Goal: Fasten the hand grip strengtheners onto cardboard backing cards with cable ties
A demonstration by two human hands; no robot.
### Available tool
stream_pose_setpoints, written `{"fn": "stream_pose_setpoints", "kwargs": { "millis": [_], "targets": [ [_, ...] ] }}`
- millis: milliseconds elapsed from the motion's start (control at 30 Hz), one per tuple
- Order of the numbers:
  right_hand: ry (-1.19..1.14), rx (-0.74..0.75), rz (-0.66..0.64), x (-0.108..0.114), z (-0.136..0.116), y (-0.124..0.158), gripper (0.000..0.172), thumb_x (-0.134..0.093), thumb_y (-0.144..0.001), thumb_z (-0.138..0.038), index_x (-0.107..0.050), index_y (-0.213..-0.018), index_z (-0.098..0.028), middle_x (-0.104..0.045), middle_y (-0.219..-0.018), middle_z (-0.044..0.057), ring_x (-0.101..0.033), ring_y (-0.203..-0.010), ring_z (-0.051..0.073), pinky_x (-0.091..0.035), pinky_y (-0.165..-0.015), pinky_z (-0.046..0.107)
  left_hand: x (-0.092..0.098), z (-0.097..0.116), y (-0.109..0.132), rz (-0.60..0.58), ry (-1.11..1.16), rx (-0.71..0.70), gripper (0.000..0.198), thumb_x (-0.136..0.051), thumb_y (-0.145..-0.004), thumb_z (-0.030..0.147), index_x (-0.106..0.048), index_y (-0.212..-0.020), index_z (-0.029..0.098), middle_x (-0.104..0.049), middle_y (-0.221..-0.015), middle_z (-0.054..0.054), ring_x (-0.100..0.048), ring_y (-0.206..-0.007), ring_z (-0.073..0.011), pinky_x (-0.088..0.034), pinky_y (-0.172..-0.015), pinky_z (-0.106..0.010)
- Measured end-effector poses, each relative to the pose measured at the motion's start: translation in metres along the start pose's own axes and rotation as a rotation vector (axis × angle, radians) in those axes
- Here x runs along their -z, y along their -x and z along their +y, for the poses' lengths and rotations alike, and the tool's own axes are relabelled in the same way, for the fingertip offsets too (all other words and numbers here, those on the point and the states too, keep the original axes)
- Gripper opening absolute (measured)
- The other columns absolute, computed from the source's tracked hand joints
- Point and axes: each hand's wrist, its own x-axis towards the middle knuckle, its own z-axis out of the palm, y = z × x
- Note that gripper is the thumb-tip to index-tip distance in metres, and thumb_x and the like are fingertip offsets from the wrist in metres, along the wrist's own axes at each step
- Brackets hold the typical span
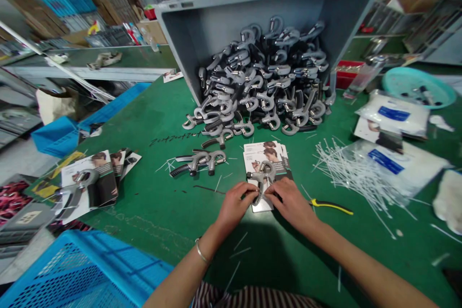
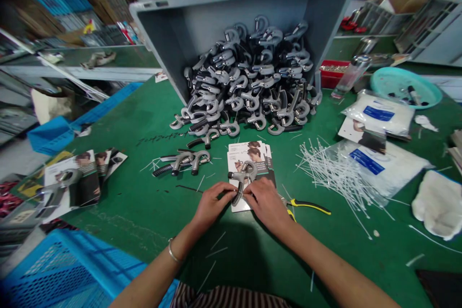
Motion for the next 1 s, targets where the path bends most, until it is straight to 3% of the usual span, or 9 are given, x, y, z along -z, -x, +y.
{"fn": "stream_pose_setpoints", "kwargs": {
  "millis": [600, 867, 1000],
  "targets": [
    [0.063, 0.099, -0.013, 0.008, -0.008, -0.004, 0.016, -0.053, -0.097, -0.027, -0.063, -0.086, -0.021, -0.064, -0.083, 0.007, -0.051, -0.086, 0.025, -0.038, -0.079, 0.038, 0.011, 0.007, -0.006, -0.143, 0.047, -0.025, 0.010, -0.060, -0.091, 0.022, -0.070, -0.092, 0.020, -0.068, -0.091, -0.003, -0.064, -0.087, -0.0168, -0.049, -0.083, -0.029],
    [0.006, 0.113, 0.023, 0.002, -0.004, -0.004, 0.017, -0.054, -0.096, -0.029, -0.065, -0.086, -0.020, -0.066, -0.084, 0.007, -0.052, -0.086, 0.025, -0.040, -0.081, 0.039, 0.021, 0.026, -0.011, -0.285, -0.328, -0.196, 0.018, -0.050, -0.097, 0.022, -0.067, -0.099, 0.018, -0.068, -0.093, -0.006, -0.060, -0.092, -0.0197, -0.048, -0.087, -0.033],
    [-0.005, 0.106, 0.020, 0.000, -0.005, -0.004, 0.013, -0.057, -0.095, -0.028, -0.066, -0.090, -0.020, -0.067, -0.086, 0.007, -0.053, -0.088, 0.025, -0.039, -0.083, 0.040, 0.021, 0.037, -0.008, -0.293, -0.572, -0.213, 0.024, -0.043, -0.099, 0.022, -0.065, -0.092, 0.017, -0.065, -0.087, -0.007, -0.059, -0.085, -0.0217, -0.048, -0.082, -0.036]
  ]
}}
